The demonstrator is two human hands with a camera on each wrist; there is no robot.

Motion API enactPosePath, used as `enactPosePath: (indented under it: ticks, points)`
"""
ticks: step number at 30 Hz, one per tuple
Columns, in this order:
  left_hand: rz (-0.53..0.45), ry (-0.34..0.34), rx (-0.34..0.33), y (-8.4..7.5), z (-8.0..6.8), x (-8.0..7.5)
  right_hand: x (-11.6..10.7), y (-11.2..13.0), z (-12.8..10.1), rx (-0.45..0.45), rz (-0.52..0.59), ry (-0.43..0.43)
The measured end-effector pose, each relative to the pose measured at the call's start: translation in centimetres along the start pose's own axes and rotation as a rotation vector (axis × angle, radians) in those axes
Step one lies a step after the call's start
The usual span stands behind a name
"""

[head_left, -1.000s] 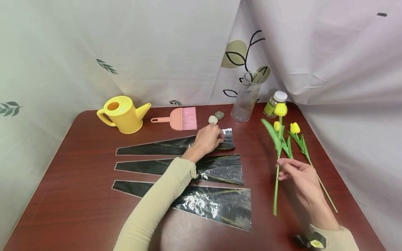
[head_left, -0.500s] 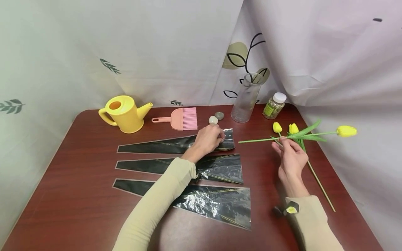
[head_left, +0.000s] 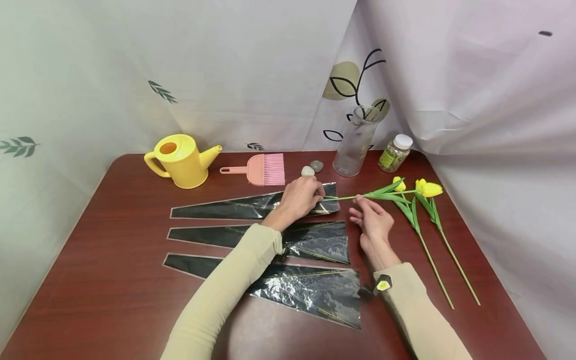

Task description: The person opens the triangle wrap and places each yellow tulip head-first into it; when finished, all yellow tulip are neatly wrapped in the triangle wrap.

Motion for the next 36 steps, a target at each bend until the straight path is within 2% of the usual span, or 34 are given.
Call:
enactPosePath:
  ticks: [4, 8, 14, 17, 19, 21, 23, 27, 29, 31, 33, 36]
  points:
    - [0.011, -0.005, 0.003, 0.2, 0.0, 0.1, 0.9, -1.2, -0.6, 0.131, -0.174, -0.027]
    - [0.013, -0.002, 0.010, 0.3, 0.0, 0.1, 1.5, -1.4, -0.6, 0.203, -0.270, -0.013]
    - [0.022, 0.016, 0.014, 0.3, -0.2, 0.2, 1.6, -0.8, -0.4, 0.247, -0.407, 0.109]
    - [0.022, 0.024, 0.018, 0.2, -0.3, 0.3, 0.9, -0.1, -0.2, 0.215, -0.467, 0.192]
    - [0.018, 0.025, 0.024, 0.2, -0.4, 0.4, 0.3, 0.9, 0.2, 0.135, -0.499, 0.259]
    - [0.018, 0.024, 0.026, 0.2, -0.3, 0.5, -0.4, 2.3, 1.1, -0.009, -0.571, 0.354]
    - [0.020, 0.025, 0.025, 0.2, -0.4, 0.6, -1.1, 4.0, 2.1, -0.235, -0.731, 0.459]
    - [0.031, 0.029, 0.018, 0.2, -0.4, 0.7, -2.6, 7.1, 4.3, -0.773, -1.182, 0.624]
    - [0.032, 0.031, 0.020, 0.2, -0.4, 0.7, -3.3, 8.1, 5.2, -0.957, -1.331, 0.708]
    - [0.029, 0.029, 0.025, 0.2, -0.4, 0.8, -3.7, 8.7, 6.0, -1.046, -1.402, 0.832]
    - [0.028, 0.028, 0.029, 0.2, -0.4, 0.8, -4.0, 8.9, 6.6, -1.078, -1.438, 0.933]
    - [0.034, 0.031, 0.033, 0.1, -0.3, 0.8, -4.1, 8.9, 7.1, -1.102, -1.475, 1.005]
Point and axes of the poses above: each hand's wrist, its own z-axis towards the middle knuckle, its own x-axis out of the palm, y = z × x, the point moved 1 cm from there along z, towards the middle knuckle, and after that the axes turned 15 degrees about z, right-handed, at the moved point
